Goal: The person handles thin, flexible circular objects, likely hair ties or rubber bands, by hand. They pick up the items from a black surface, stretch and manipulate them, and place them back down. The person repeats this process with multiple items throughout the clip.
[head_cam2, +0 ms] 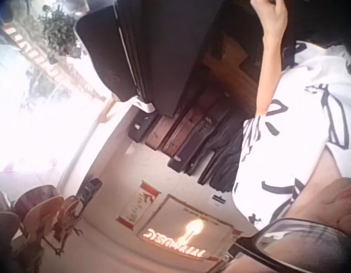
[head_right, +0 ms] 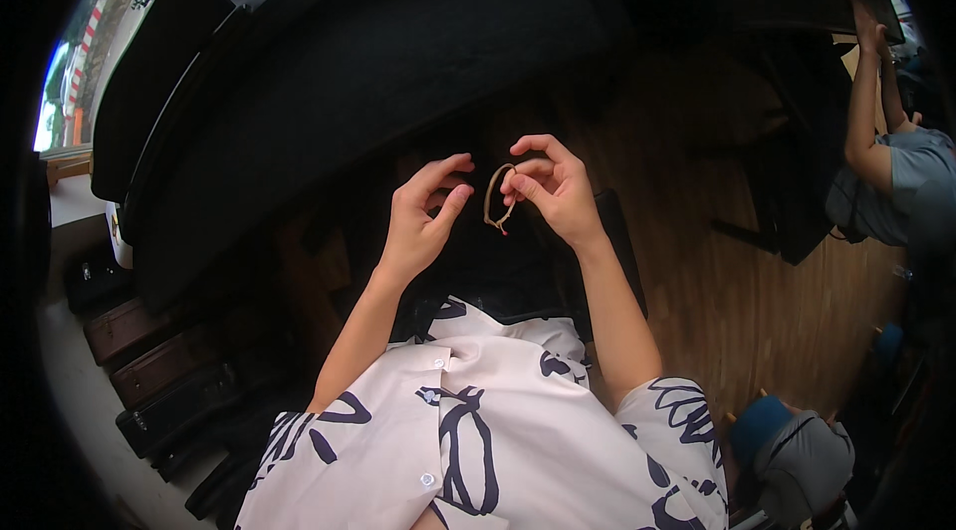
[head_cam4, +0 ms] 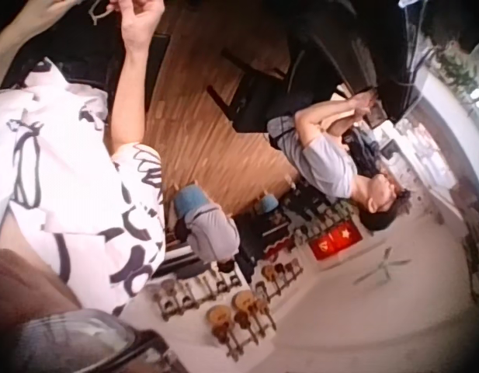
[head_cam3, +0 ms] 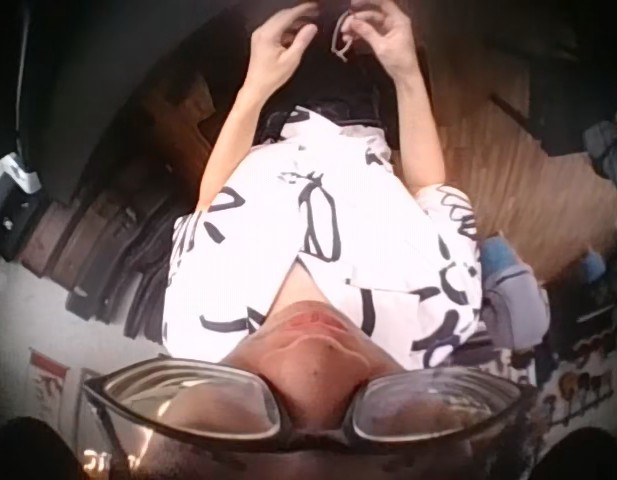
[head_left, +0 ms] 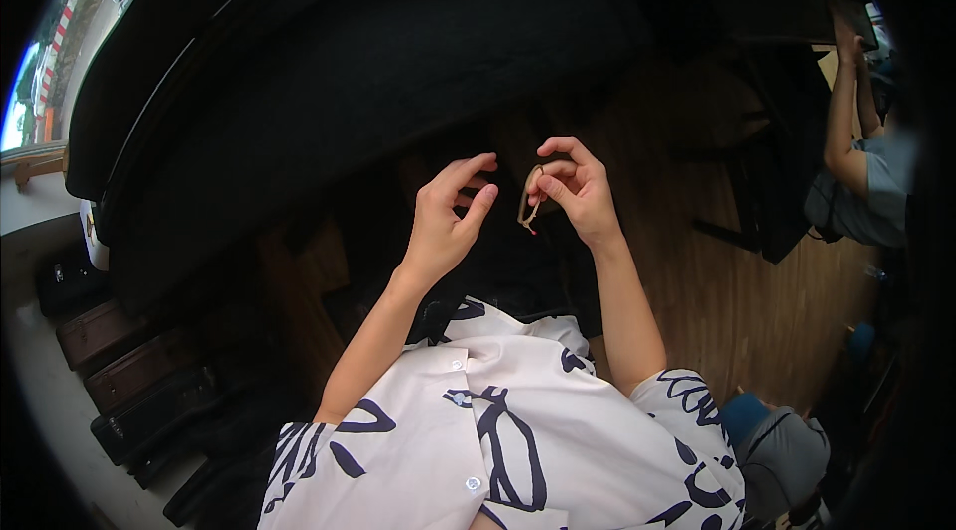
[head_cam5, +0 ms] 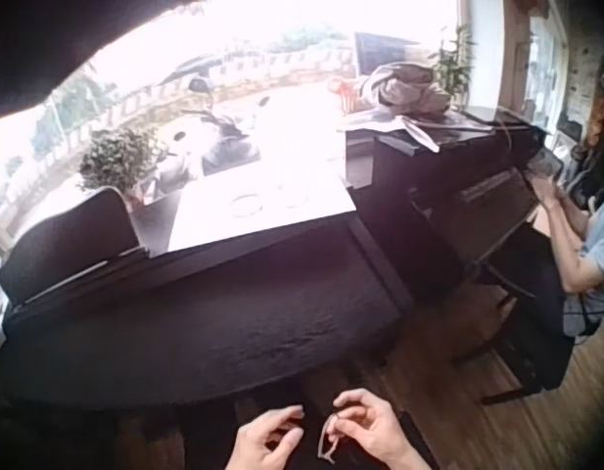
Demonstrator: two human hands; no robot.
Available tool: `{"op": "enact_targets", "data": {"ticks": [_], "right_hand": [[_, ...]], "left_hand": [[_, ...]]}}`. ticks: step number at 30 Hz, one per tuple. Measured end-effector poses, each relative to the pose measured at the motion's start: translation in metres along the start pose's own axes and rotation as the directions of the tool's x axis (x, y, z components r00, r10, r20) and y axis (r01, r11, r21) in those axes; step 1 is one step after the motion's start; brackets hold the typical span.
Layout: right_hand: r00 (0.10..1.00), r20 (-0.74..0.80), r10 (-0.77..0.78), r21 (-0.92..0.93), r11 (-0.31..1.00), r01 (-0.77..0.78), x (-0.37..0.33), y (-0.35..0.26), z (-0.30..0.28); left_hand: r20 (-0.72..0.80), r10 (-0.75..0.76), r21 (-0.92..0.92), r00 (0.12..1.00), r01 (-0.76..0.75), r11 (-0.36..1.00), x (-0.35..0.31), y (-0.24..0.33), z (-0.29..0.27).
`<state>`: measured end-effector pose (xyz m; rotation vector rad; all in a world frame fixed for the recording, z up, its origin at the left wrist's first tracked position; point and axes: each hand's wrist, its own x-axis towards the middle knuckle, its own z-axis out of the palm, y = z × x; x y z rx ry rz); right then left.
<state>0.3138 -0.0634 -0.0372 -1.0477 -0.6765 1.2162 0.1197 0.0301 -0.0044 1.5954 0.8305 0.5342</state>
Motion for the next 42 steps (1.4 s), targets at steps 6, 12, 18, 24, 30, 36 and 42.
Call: {"op": "enact_targets", "data": {"ticks": [6,12,18,24,30,36,42], "right_hand": [[0.983,-0.144,-0.116,-0.031,0.993,0.112,0.000,-0.018,0.024],[0.918,-0.316,-0.242,-0.237,0.956,0.171,-0.006,-0.039,0.034],[0.868,-0.360,-0.341,-0.269,0.929,0.253,-0.016,-0.053,0.042],[0.931,-0.265,-0.251,-0.200,0.959,0.201,-0.021,-0.058,0.076],[0.983,-0.026,-0.184,-0.156,0.972,0.177,0.004,-0.045,0.119],[0.969,0.235,-0.071,-0.645,0.735,0.210,0.062,-0.078,0.164],[0.937,0.349,-0.009,-0.702,0.660,0.268,0.132,-0.105,0.207]], "left_hand": [[0.184,0.062,-0.160,0.981,-0.033,0.987,-0.006,0.032,-0.005],[0.266,0.220,-0.140,0.939,-0.188,0.972,0.002,0.047,0.009],[0.197,0.216,-0.311,0.956,-0.149,0.939,-0.008,0.053,0.018],[-0.058,0.137,-0.372,0.989,-0.149,0.916,-0.030,0.042,-0.004],[-0.330,0.253,-0.178,0.910,-0.323,0.930,-0.032,0.035,-0.062],[-0.190,0.485,0.437,0.854,-0.369,0.820,-0.018,0.051,-0.132],[-0.173,0.688,0.559,0.705,-0.505,0.658,0.033,0.061,-0.181]]}}
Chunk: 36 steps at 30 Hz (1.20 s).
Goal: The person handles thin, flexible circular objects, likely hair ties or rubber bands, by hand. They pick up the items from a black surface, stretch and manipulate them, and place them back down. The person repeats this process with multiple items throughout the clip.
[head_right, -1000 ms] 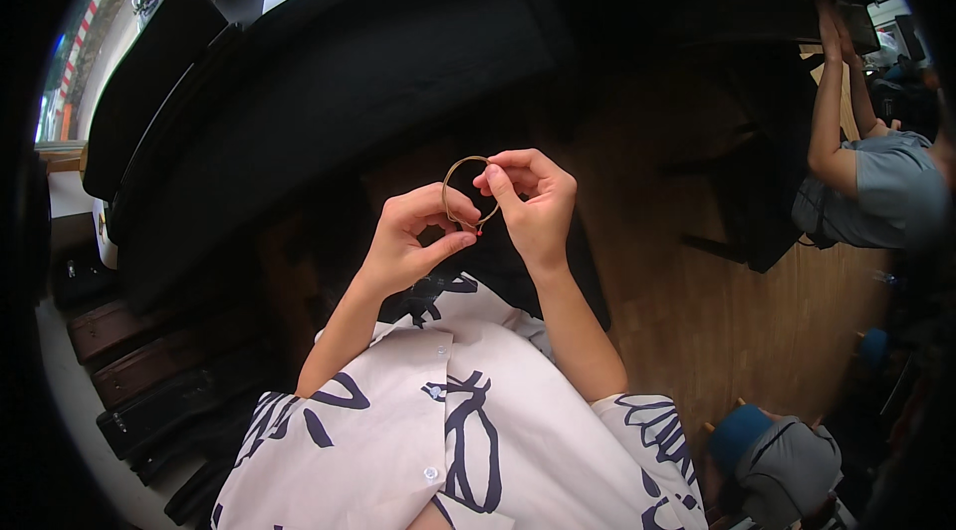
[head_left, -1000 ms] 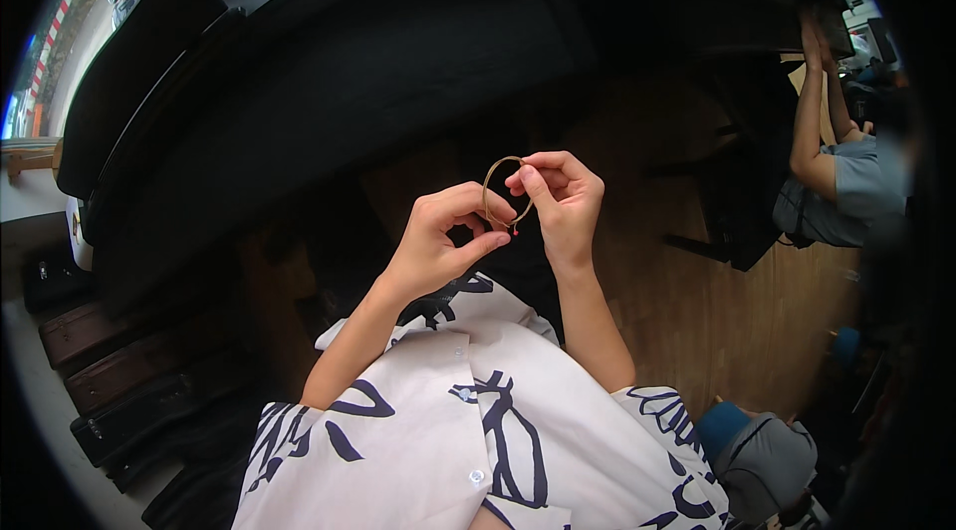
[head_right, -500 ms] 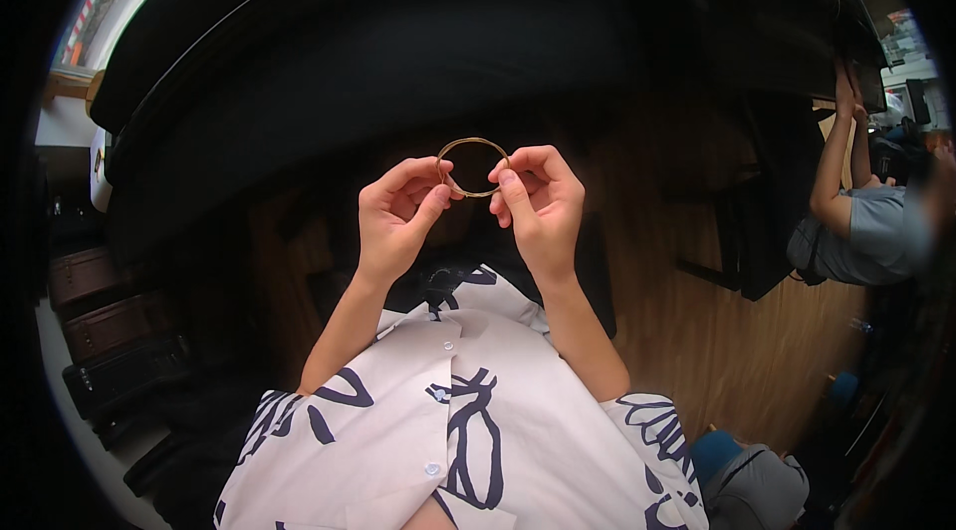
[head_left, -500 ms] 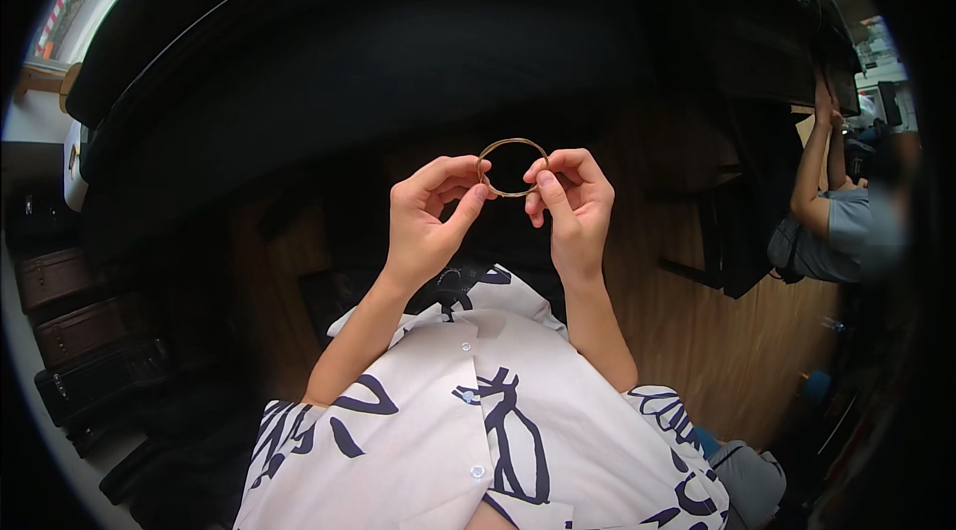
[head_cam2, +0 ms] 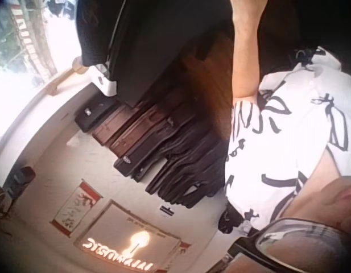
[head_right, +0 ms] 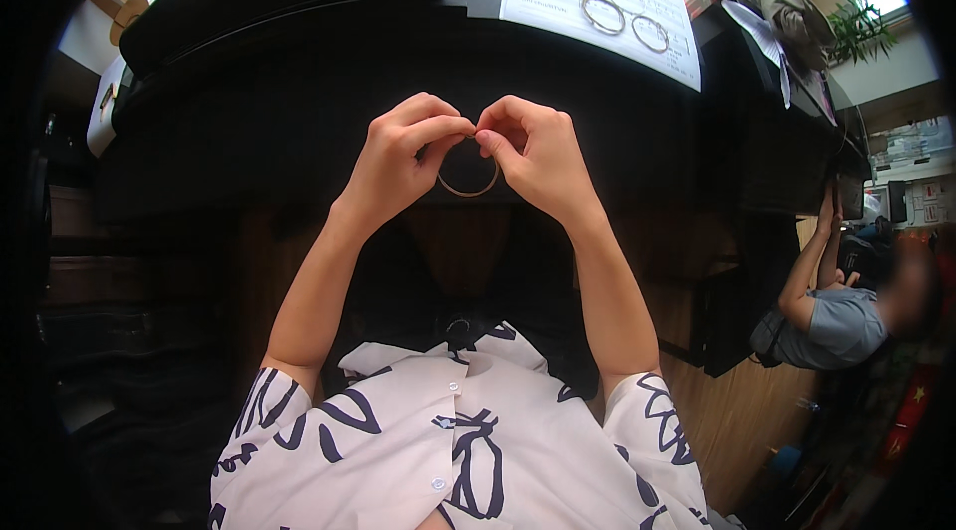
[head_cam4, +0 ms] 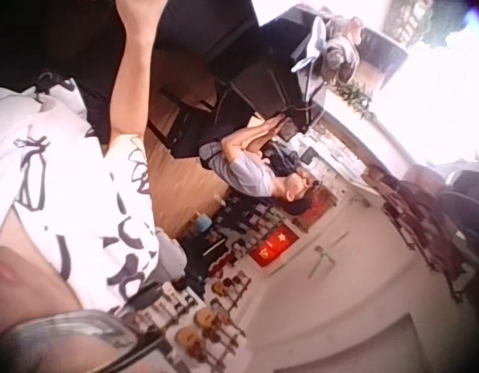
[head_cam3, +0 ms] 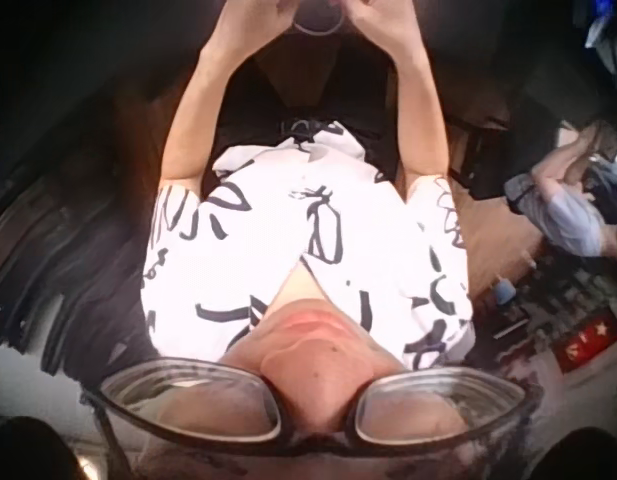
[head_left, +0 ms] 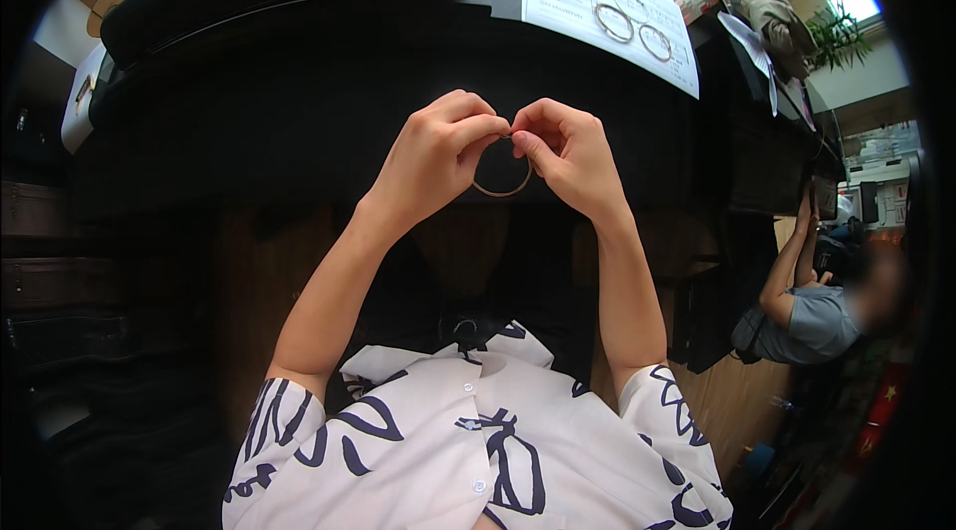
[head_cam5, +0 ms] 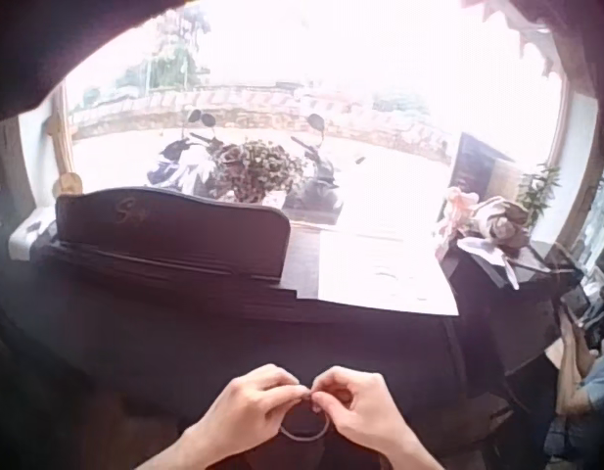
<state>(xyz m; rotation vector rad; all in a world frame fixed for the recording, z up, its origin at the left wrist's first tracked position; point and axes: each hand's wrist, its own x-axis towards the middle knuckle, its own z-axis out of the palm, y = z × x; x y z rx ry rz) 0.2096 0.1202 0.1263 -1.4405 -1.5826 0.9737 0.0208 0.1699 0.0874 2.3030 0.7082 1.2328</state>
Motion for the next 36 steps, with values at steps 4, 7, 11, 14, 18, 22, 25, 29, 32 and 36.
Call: {"op": "enact_targets", "data": {"ticks": [4,7,11,14,18,22,25,29,32,36], "right_hand": [[0.999,0.028,-0.039,-0.022,0.999,0.039,0.039,0.009,0.001],[0.989,-0.050,-0.140,-0.071,0.988,0.136,0.068,0.040,0.004],[0.949,-0.120,-0.290,0.048,0.954,0.298,0.089,0.076,0.018],[0.917,-0.128,-0.378,-0.051,0.926,0.374,0.087,0.073,0.021],[0.889,-0.167,-0.426,0.063,0.895,0.441,0.088,0.077,0.022],[0.892,-0.204,-0.404,0.022,0.909,0.417,0.083,0.076,0.024],[0.896,-0.208,-0.392,0.005,0.916,0.402,0.085,0.075,0.027],[0.889,-0.251,-0.383,0.030,0.915,0.402,0.088,0.077,0.031],[0.900,-0.265,-0.347,0.047,0.927,0.372,0.087,0.077,0.030],[0.912,-0.285,-0.296,0.079,0.940,0.331,0.087,0.077,0.030]], "left_hand": [[-0.192,-0.012,-0.053,0.981,0.002,0.999,0.018,-0.028,0.004],[-0.238,-0.170,-0.243,0.956,0.110,0.964,0.024,-0.043,0.009],[-0.124,-0.509,-0.623,0.852,0.333,0.708,0.013,-0.067,0.027],[-0.085,-0.522,-0.655,0.849,0.347,0.671,0.005,-0.068,0.023],[-0.072,-0.552,-0.620,0.831,0.397,0.677,0.006,-0.064,0.021],[0.029,-0.564,-0.542,0.825,0.487,0.685,0.006,-0.060,0.019],[0.039,-0.479,-0.542,0.877,0.421,0.727,0.002,-0.067,0.020],[0.076,-0.457,-0.534,0.886,0.423,0.732,0.006,-0.067,0.019],[0.095,-0.456,-0.554,0.885,0.427,0.715,0.006,-0.066,0.017],[0.050,-0.475,-0.540,0.879,0.424,0.727,0.003,-0.068,0.020]]}}
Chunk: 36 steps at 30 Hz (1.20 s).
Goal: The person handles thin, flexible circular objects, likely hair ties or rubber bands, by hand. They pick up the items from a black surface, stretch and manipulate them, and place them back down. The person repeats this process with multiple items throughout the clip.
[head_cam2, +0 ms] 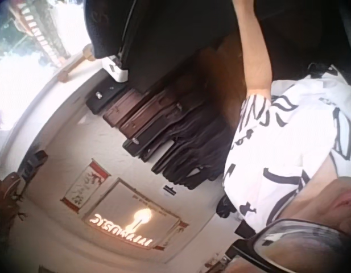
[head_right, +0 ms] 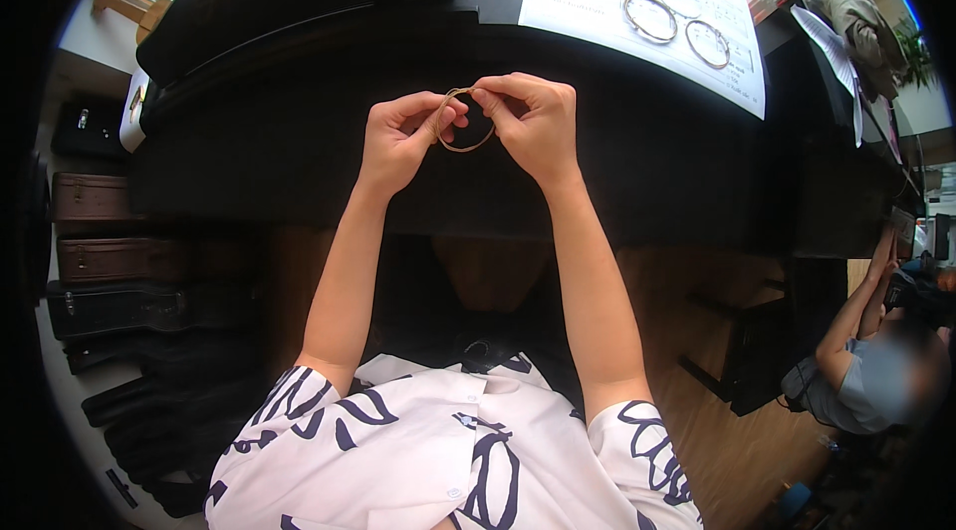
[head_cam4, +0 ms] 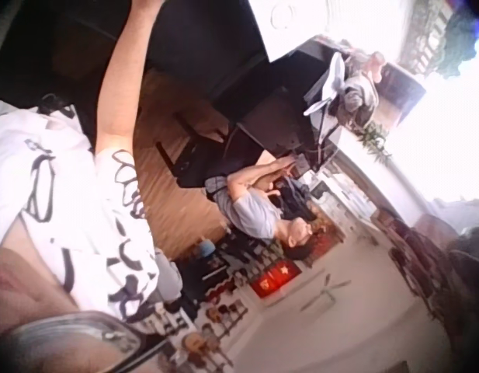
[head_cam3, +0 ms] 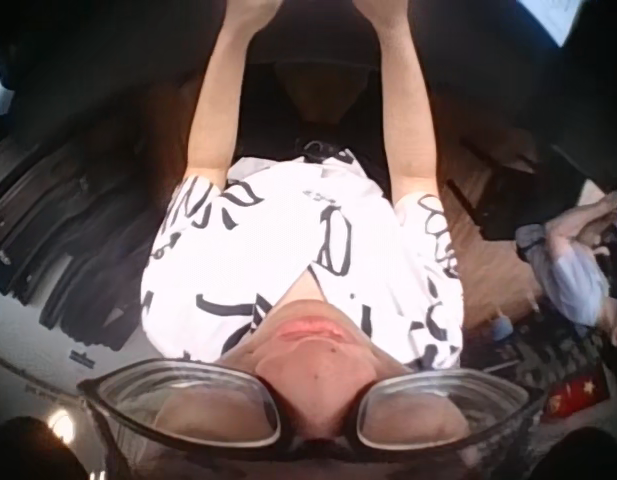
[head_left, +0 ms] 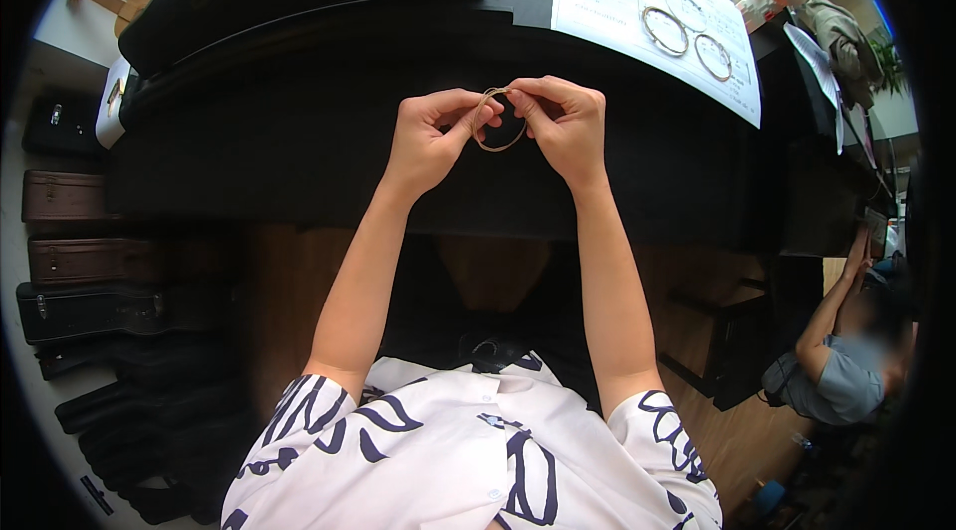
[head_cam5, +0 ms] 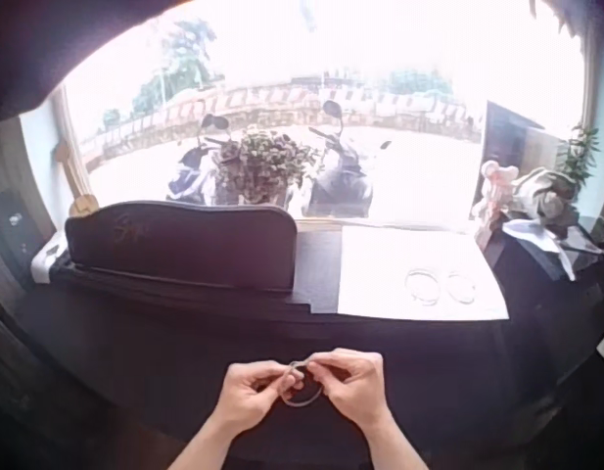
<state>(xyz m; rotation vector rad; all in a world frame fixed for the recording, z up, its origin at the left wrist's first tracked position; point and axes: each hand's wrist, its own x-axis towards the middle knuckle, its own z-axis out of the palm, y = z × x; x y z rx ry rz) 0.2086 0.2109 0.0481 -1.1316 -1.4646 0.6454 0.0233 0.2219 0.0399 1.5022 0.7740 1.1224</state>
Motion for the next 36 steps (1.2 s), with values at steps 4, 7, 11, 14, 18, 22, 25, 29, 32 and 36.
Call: {"op": "enact_targets", "data": {"ticks": [4,7,11,14,18,22,25,29,32,36], "right_hand": [[0.996,-0.048,0.074,-0.001,0.997,-0.074,-0.001,-0.001,-0.001],[0.996,-0.054,0.066,-0.030,0.997,-0.067,-0.002,0.002,-0.001],[0.997,-0.040,0.073,-0.081,0.994,-0.076,-0.003,0.001,-0.005],[1.000,-0.026,0.013,-0.091,0.996,-0.015,-0.003,0.009,-0.004],[1.000,0.006,-0.019,-0.036,0.999,0.019,-0.002,0.011,-0.002],[0.998,0.051,-0.041,0.030,0.999,0.040,-0.001,0.007,0.000],[0.993,0.101,-0.057,0.030,0.998,0.054,0.000,0.010,-0.004],[0.994,0.106,-0.003,0.033,0.999,0.000,-0.001,0.009,-0.006],[0.994,0.097,0.041,-0.021,0.999,-0.039,0.000,0.009,-0.006],[0.989,0.127,0.073,-0.058,0.996,-0.066,0.001,0.011,-0.009]], "left_hand": [[-0.136,-0.022,-0.033,0.990,0.018,0.999,0.001,-0.001,0.000],[-0.197,0.044,0.020,0.979,-0.041,0.999,0.001,0.000,0.004],[-0.196,0.143,0.164,0.970,-0.111,0.980,0.002,0.000,0.006],[-0.217,0.159,0.202,0.963,-0.115,0.973,0.000,0.000,0.006],[-0.229,0.162,0.183,0.960,-0.121,0.976,-0.001,0.002,0.006],[-0.216,0.166,0.171,0.962,-0.130,0.977,0.000,0.000,0.005],[-0.213,0.180,0.169,0.960,-0.145,0.975,0.000,0.000,0.005],[-0.188,0.187,0.180,0.964,-0.153,0.972,-0.001,0.004,0.006],[-0.130,0.201,0.228,0.971,-0.168,0.959,-0.001,0.003,0.003],[-0.127,0.267,0.254,0.955,-0.229,0.940,-0.001,0.001,0.006]]}}
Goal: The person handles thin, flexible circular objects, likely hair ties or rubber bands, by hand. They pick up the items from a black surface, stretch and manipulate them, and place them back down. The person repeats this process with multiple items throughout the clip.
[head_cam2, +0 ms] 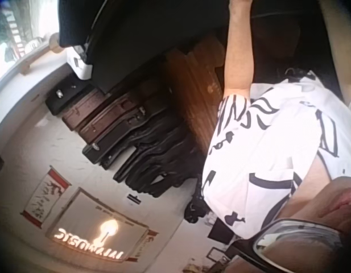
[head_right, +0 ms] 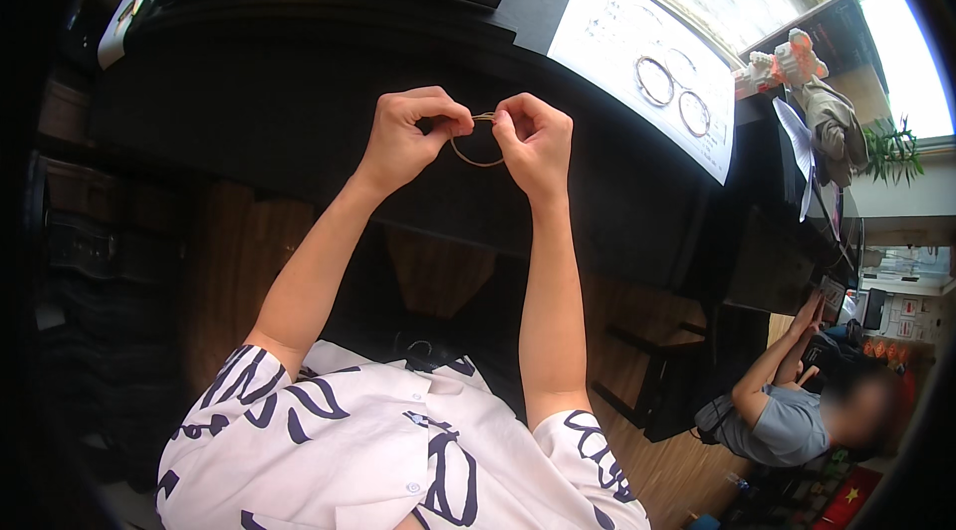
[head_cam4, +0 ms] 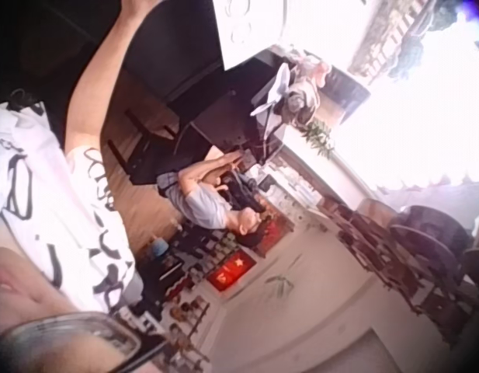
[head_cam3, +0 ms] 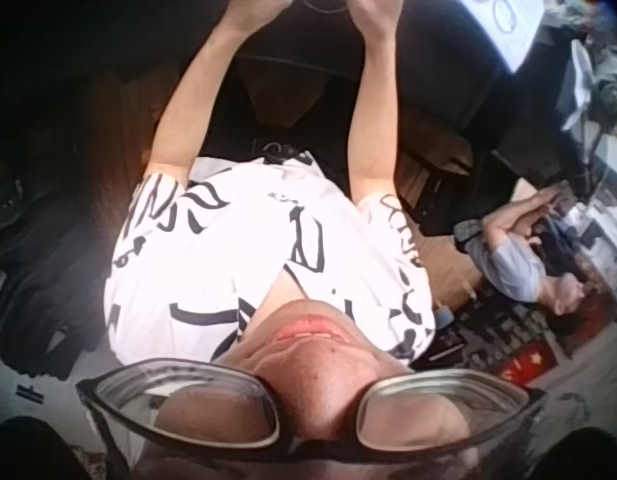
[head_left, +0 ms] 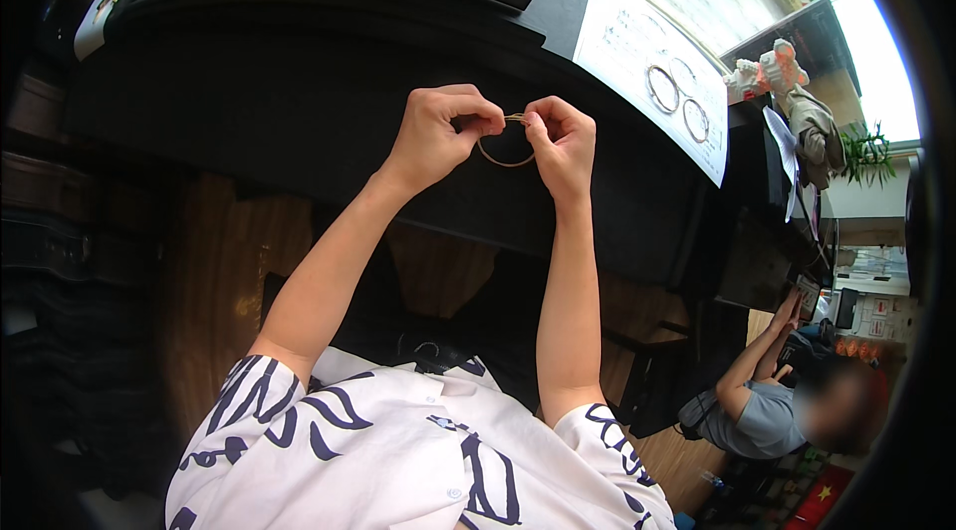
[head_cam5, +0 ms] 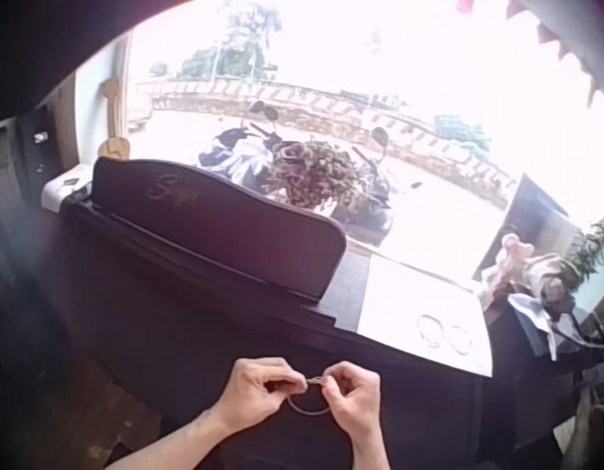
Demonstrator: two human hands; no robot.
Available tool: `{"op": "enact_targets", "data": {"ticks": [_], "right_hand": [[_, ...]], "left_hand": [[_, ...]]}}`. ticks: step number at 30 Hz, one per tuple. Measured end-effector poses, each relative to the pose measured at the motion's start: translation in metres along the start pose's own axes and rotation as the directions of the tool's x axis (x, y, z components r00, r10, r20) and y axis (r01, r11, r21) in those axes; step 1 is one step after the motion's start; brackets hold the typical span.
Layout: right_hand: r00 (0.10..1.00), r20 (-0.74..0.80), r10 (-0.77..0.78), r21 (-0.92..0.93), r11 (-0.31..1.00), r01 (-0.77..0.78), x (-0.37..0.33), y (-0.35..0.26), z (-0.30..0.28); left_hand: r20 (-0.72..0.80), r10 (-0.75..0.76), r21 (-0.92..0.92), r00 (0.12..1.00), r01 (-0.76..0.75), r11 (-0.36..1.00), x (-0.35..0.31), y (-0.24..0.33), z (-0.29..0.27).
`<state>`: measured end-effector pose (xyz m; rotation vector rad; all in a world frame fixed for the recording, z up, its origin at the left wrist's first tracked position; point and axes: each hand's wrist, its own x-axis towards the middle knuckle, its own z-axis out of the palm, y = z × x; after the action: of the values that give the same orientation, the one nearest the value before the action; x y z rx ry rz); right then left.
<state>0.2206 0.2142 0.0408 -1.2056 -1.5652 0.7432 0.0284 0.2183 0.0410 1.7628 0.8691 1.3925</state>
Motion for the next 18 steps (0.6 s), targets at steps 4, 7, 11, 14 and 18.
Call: {"op": "enact_targets", "data": {"ticks": [4,7,11,14,18], "right_hand": [[0.988,0.128,0.092,0.148,0.983,-0.111,0.004,-0.007,-0.006],[0.904,0.350,0.245,0.174,0.932,-0.319,0.010,-0.021,-0.026],[0.895,0.351,0.275,0.202,0.911,-0.360,0.014,-0.018,-0.025],[0.920,0.307,0.245,0.238,0.916,-0.323,0.013,-0.018,-0.022],[0.980,0.180,0.089,0.324,0.935,-0.145,0.002,-0.010,-0.014]], "left_hand": [[0.005,0.029,-0.017,1.000,-0.029,0.999,0.001,0.001,-0.001],[0.019,0.042,-0.014,0.999,-0.042,0.999,0.000,0.002,-0.002],[0.001,0.083,-0.040,0.997,-0.083,0.996,0.000,0.000,-0.002],[0.002,0.098,-0.038,0.995,-0.097,0.995,0.002,0.001,-0.002],[-0.069,-0.030,-0.065,0.997,0.025,0.998,0.001,0.001,0.002]]}}
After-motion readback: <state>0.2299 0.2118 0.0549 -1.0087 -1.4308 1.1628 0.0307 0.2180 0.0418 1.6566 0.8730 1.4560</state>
